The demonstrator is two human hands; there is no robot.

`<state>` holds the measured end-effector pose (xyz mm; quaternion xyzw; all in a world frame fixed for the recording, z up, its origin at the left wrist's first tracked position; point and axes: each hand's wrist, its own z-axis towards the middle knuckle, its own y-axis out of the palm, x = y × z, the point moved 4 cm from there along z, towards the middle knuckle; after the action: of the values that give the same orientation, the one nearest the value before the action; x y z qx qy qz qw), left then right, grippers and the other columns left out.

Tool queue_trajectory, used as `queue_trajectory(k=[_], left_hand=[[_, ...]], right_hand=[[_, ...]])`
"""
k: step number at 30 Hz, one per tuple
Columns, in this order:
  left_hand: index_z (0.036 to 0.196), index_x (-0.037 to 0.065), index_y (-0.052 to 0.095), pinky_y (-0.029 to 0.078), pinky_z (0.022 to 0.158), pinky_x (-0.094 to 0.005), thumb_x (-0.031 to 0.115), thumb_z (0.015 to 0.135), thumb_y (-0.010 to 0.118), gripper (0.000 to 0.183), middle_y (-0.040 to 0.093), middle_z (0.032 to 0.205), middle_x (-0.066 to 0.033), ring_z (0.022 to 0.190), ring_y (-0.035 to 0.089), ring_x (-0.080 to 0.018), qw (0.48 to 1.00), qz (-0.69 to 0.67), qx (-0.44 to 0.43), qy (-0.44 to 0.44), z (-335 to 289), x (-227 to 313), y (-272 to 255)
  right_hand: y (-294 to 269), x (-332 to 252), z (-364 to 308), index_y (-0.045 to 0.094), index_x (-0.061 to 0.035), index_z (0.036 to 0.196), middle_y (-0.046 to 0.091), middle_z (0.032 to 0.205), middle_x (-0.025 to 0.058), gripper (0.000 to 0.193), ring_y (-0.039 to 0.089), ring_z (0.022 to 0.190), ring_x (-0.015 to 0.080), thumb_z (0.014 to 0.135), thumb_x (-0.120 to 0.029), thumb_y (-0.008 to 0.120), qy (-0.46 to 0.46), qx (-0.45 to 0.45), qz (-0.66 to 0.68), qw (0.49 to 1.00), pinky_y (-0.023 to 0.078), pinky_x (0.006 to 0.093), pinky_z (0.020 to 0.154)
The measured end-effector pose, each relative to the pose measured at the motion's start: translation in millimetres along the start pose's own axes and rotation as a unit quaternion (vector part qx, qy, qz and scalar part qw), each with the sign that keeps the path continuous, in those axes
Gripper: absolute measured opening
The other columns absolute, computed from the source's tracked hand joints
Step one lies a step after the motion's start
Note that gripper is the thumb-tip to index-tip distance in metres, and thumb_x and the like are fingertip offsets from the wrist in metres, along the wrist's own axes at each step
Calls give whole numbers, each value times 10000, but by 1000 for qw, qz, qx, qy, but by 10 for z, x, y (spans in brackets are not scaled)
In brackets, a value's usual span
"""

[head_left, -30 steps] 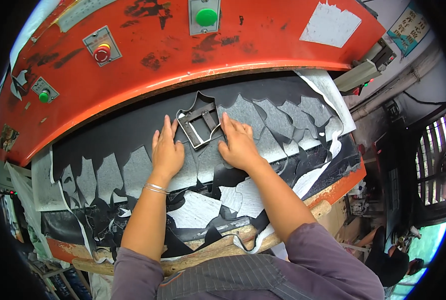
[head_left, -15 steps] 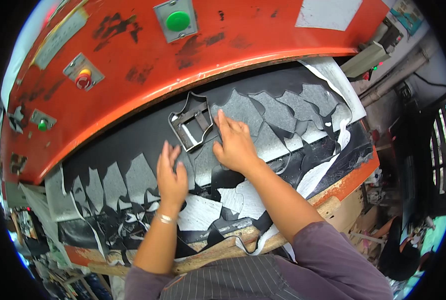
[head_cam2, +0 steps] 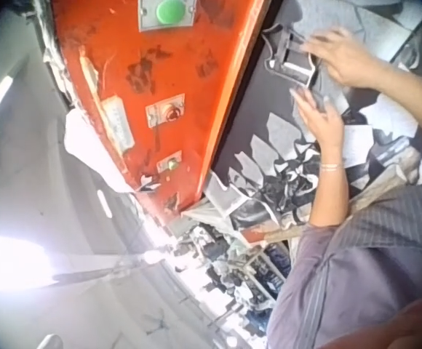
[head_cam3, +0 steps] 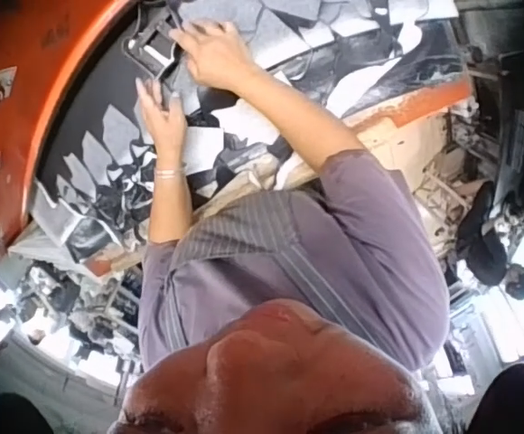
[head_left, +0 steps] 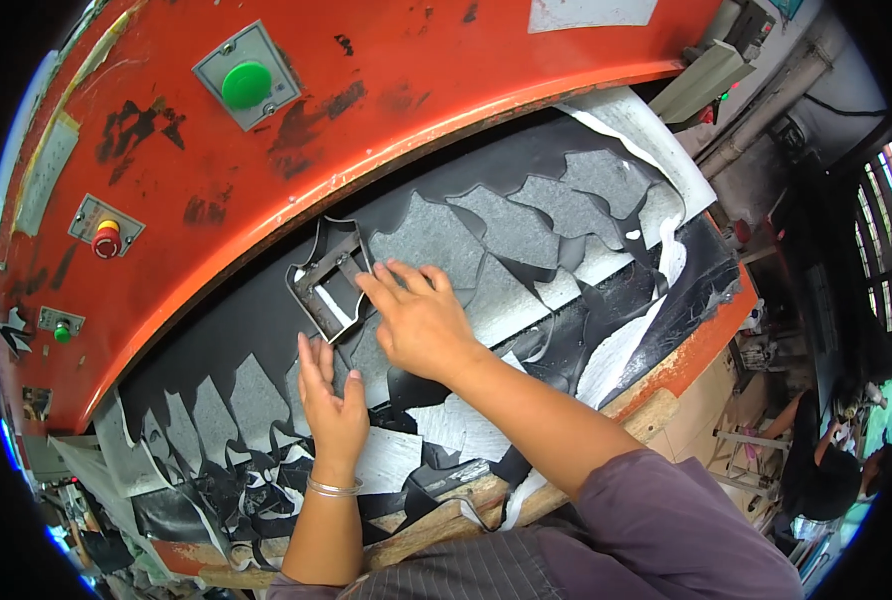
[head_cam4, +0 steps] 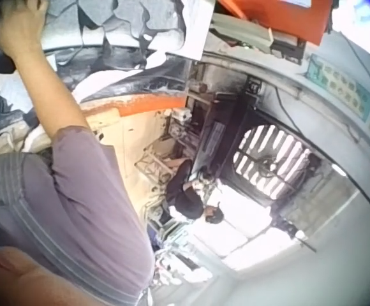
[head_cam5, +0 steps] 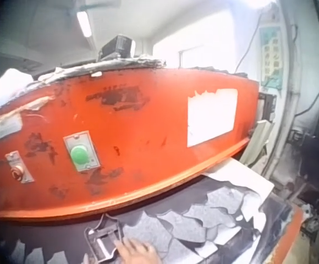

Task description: Operating an industrial hydraulic press with a metal die to cut shoe components from leather sheets.

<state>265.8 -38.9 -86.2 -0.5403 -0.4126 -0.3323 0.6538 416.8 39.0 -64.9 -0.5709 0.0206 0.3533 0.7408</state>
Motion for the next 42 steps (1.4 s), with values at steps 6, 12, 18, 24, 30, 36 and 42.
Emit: queue_trajectory(k=[6, 12, 18, 24, 30, 36, 42], left_hand=[[1471, -55, 133, 287, 1071, -369, -5, 832, 558, 769, 393, 1406, -299, 1335, 409, -325, 1000, 16, 7, -11, 29, 3, -15], [1453, -79, 145, 187, 1121, -436, 136, 836, 595, 793, 478, 1383, -229, 1322, 405, -340, 994, 108, -10, 14, 28, 45, -41], [1439, -49, 231, 321, 1071, -417, 70, 852, 602, 705, 502, 1360, -204, 1297, 451, -271, 996, -76, 35, 11, 31, 31, -255], [1064, 7, 606, 448, 864, -311, 253, 983, 522, 272, 625, 1031, -73, 940, 580, -162, 917, -80, 391, 21, 246, 37, -2132], [811, 36, 555, 398, 700, -267, 300, 1010, 463, 343, 514, 757, -3, 741, 449, -92, 772, 54, 586, 240, -101, 285, -3451], [703, 59, 457, 326, 601, -276, 269, 1012, 444, 374, 406, 672, 5, 632, 348, -106, 912, 71, 390, 107, -801, 447, -3178], [779, 53, 691, 501, 623, -346, 188, 805, 691, 137, 648, 732, -113, 661, 625, -255, 988, 135, 18, 68, -1963, 255, -1569]], right_hand=[[-12, 37, 28, 492, -52, 1303, 592, 1259, 164, 554, 478, 1244, 271, 778, -189, 599, -11, -3, -6, 1000, 305, 474, 1033], [-11, -35, 45, 507, -51, 1277, 629, 1185, 169, 549, 507, 1200, 295, 737, -112, 588, -35, 18, -13, 999, 332, 474, 989], [-86, -46, 4, 437, -37, 1366, 549, 1301, 181, 611, 457, 1253, 311, 809, -219, 610, 2, -6, 29, 1000, 308, 488, 1024], [-1126, -474, 261, 490, 24, 1242, 633, 905, 133, 514, 597, 735, 161, 841, -191, 728, 7, 180, 289, 940, 493, 282, 672], [-1522, -965, 632, 498, -22, 980, 576, 682, 37, 294, 513, 592, 84, 840, -141, 728, -32, 249, 277, 928, 452, 241, 563], [-1467, -926, -82, 481, -32, 895, 581, 646, 38, 276, 522, 584, 78, 844, -154, 724, -26, 215, 279, 935, 445, 232, 548], [-796, -1511, -1686, 604, -23, 1015, 625, 929, 164, 510, 616, 882, 329, 778, -463, 703, -167, -262, 93, 946, 500, 422, 767]])
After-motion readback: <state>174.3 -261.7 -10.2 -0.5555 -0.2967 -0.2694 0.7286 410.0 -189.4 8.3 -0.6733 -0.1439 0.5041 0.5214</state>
